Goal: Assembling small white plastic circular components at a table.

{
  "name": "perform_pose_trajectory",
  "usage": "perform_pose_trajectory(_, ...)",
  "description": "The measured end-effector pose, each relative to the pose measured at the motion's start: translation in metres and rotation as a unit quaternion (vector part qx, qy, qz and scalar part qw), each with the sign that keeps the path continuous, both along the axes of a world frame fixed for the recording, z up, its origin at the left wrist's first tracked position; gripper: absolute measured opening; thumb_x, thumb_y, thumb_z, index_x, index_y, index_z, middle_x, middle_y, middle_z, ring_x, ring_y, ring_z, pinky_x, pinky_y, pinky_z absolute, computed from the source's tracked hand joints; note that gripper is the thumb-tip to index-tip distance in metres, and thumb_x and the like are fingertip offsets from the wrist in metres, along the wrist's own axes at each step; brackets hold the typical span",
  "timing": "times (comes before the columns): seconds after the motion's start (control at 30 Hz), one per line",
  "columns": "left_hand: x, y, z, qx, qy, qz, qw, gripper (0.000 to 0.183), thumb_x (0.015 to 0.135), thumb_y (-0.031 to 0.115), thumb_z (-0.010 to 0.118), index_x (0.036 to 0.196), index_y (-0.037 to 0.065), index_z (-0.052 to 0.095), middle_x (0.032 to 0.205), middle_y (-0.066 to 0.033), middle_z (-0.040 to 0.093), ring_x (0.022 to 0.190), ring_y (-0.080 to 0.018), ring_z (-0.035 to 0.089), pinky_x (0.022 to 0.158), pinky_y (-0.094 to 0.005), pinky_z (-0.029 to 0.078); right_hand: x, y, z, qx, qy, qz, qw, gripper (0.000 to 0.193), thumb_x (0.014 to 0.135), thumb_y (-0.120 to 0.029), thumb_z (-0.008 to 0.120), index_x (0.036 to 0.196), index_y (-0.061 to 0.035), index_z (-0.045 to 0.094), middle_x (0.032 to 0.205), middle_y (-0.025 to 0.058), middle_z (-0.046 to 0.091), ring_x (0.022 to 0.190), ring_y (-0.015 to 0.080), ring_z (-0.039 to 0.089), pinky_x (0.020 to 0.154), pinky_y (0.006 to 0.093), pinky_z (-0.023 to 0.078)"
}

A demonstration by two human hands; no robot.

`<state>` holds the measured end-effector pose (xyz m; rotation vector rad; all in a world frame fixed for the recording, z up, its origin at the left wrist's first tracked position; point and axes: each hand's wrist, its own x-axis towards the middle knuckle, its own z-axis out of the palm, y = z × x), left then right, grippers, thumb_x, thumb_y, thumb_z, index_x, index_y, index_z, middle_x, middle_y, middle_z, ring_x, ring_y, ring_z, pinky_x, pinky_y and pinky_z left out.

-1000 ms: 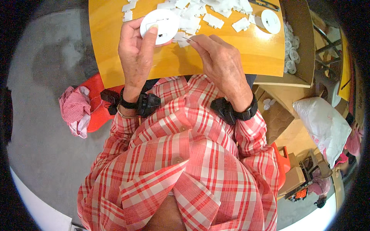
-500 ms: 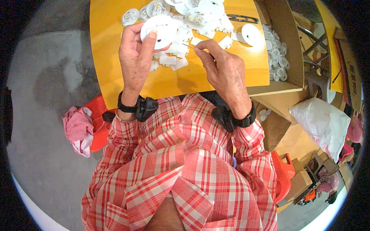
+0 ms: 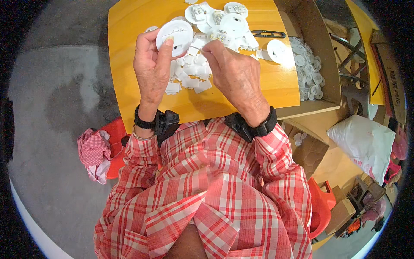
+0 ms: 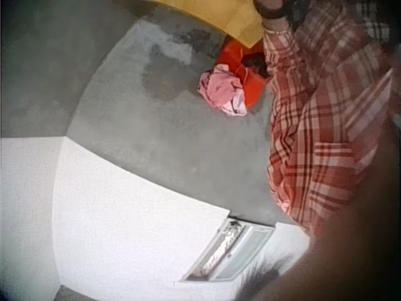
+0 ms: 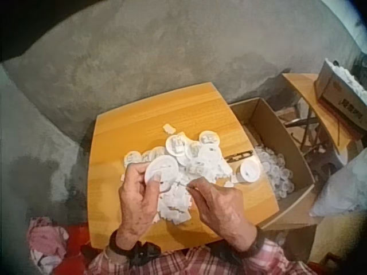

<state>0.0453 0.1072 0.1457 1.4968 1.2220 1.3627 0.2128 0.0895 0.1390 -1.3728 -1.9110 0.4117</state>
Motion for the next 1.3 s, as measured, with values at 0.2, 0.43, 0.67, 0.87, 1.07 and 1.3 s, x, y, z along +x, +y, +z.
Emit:
perform_pose_trajectory(0.2,-0.005,0.002,-0.016,0.048,-0.052,0.025,0.997,0.021,0.089,0.004,0.054,0.106,-0.003,0.046,0.091,-0.0127,0.063,0.075,-0.0113,0.062,0.064,-0.0257,0.056,0.009,-0.006,-0.022,-0.03,-0.082,-0.027,0.996,0.008,0.086,-0.017,0.061,0.092,-0.0116,0.061,0.061,0.0096,0.059,0.052,0.025,0.057,0.046,0.0332,0.041)
perform_pose_trajectory(0.43,-0.006,0.0,-0.028,0.047,-0.01,0.033,0.998,0.02,0.088,0.005,0.055,0.104,-0.003,0.047,0.088,-0.0119,0.064,0.074,-0.0115,0.063,0.061,-0.0249,0.054,0.0,-0.009,-0.02,-0.007,0.017,-0.007,1.0,0.009,0.085,-0.017,0.061,0.089,-0.0106,0.058,0.063,0.0088,0.061,0.052,0.0263,0.058,0.046,0.0339,0.043)
perform_pose_trajectory(0.67,-0.005,-0.007,-0.034,0.052,0.026,0.04,0.997,0.019,0.087,0.006,0.056,0.104,-0.001,0.048,0.081,-0.0102,0.064,0.069,-0.012,0.064,0.057,-0.0249,0.052,-0.007,-0.011,-0.023,0.057,-0.02,-0.001,0.998,0.006,0.086,-0.014,0.06,0.088,-0.01,0.057,0.066,0.0087,0.061,0.055,0.0257,0.059,0.046,0.0339,0.043)
perform_pose_trajectory(0.87,-0.005,-0.011,-0.034,0.044,0.032,0.021,0.998,0.02,0.088,0.005,0.054,0.105,-0.002,0.047,0.086,-0.0107,0.064,0.072,-0.0122,0.064,0.058,-0.0249,0.054,0.002,-0.019,-0.031,0.037,-0.101,-0.004,0.994,0.007,0.085,-0.011,0.06,0.092,-0.009,0.058,0.064,0.0094,0.06,0.055,0.0243,0.06,0.049,0.0326,0.044)
perform_pose_trajectory(1.07,0.029,-0.012,-0.027,-0.049,-0.128,-0.07,0.988,0.023,0.091,0.005,0.049,0.11,-0.007,0.042,0.105,-0.0168,0.057,0.091,-0.0204,0.062,0.072,-0.0343,0.06,0.036,-0.014,-0.056,-0.117,0.256,-0.012,0.96,0.016,0.09,-0.013,0.057,0.102,-0.0039,0.053,0.067,0.0036,0.049,0.062,0.0111,0.044,0.056,0.0259,0.04)
perform_pose_trajectory(1.3,0.064,-0.013,-0.038,-0.11,-0.124,-0.101,0.981,0.025,0.091,0.007,0.05,0.11,-0.007,0.042,0.105,-0.0172,0.057,0.091,-0.0212,0.062,0.07,-0.0333,0.06,0.063,-0.011,-0.056,-0.075,0.257,0.024,0.963,0.019,0.079,-0.006,0.067,0.097,-0.0035,0.06,0.07,-0.0005,0.047,0.063,0.0089,0.042,0.059,0.023,0.039)
